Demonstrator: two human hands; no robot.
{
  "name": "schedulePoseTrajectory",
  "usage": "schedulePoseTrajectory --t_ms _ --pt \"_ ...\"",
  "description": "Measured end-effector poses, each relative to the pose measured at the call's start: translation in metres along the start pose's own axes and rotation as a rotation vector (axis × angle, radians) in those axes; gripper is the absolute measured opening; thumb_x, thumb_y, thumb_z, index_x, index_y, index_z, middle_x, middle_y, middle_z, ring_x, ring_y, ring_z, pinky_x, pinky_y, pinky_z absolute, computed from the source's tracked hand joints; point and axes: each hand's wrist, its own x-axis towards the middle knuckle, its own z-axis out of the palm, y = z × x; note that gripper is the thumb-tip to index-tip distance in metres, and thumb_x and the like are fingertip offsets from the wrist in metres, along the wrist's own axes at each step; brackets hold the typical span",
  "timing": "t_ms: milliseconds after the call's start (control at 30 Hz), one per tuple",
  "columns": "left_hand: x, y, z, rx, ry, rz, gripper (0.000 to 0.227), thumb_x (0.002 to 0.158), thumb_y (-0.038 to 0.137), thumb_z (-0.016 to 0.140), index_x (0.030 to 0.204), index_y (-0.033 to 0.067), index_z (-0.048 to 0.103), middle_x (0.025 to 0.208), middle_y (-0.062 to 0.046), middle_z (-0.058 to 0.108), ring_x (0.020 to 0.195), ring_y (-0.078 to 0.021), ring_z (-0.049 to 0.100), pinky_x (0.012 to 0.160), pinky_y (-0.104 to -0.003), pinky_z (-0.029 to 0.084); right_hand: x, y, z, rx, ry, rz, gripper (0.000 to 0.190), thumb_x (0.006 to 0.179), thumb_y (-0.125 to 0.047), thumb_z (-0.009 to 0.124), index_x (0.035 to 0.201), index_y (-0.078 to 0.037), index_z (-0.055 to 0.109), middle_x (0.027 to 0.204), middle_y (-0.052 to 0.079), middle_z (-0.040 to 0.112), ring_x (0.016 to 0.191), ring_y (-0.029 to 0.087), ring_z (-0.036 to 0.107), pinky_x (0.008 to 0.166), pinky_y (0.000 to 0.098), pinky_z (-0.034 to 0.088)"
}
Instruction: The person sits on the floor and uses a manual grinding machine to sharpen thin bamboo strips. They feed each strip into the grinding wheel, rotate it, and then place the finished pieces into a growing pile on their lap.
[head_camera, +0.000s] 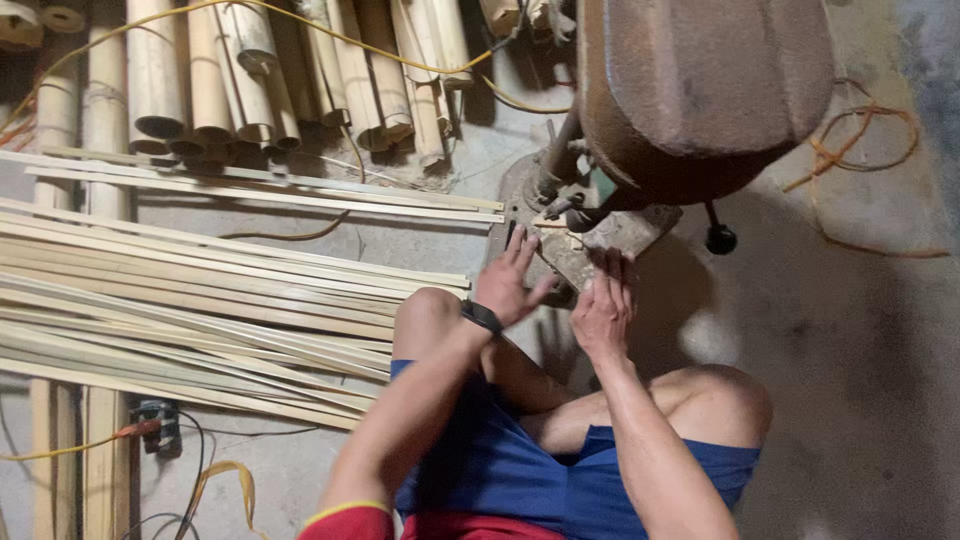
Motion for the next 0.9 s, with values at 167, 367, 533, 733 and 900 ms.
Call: schedulePoseTrajectory --t_ms 167,367,533,733,900 --pt "0.029 -0.166 -0.078 0.063 0.1 -0.209 0.055 0.075 0.01 0.074 0.129 0.0166 0.07 0.103 -0.015 0.076 0.097 -0.0323 0.072 0.089 -0.044 0.058 -0.001 -0.005 -0.008 0.019 -0.035 0.038 0.052 0.103 -0.013 0.047 0.154 -0.006 0.047 0.159 0.023 0.045 0.151 0.046 0.035 0.125 0.0565 0.025" --pt "0.004 -0.229 -0.117 0.527 -0.645 -0.353 0.078 0.07 0.026 0.09 0.14 0.0184 0.057 0.131 -0.017 0.061 0.126 -0.0361 0.055 0.104 -0.047 0.048 0.005 -0.014 -0.016 0.002 -0.026 0.012 0.053 0.102 -0.011 0.048 0.154 -0.002 0.046 0.158 0.025 0.044 0.15 0.047 0.035 0.124 0.0553 0.027" --pt "-0.002 -0.202 -0.114 0.735 -0.677 -0.325 0.083 0.068 0.033 0.095 0.14 0.0221 0.056 0.148 -0.012 0.049 0.142 -0.0332 0.04 0.111 -0.049 0.041 0.004 -0.017 -0.021 0.02 -0.062 0.042 0.051 0.102 -0.012 0.047 0.153 -0.002 0.046 0.159 0.024 0.043 0.152 0.045 0.034 0.125 0.0504 0.029" --pt "0.011 -0.221 -0.117 0.508 -0.78 -0.346 0.053 0.074 0.029 0.083 0.124 0.0112 0.073 0.126 -0.017 0.073 0.119 -0.0315 0.069 0.1 -0.044 0.056 0.0 0.0 -0.034 0.177 -0.144 0.085 0.052 0.1 -0.019 0.055 0.148 0.001 0.048 0.153 0.028 0.047 0.146 0.046 0.04 0.118 0.0479 0.034" --pt "0.018 -0.231 -0.141 0.439 -0.518 -0.358 0.052 0.083 0.033 0.072 0.133 0.0213 0.067 0.127 -0.016 0.071 0.119 -0.0325 0.067 0.106 -0.044 0.051 -0.014 0.008 -0.05 0.296 -0.143 0.236 0.051 0.1 -0.021 0.059 0.145 0.001 0.051 0.142 0.027 0.055 0.132 0.046 0.052 0.11 0.0466 0.042"
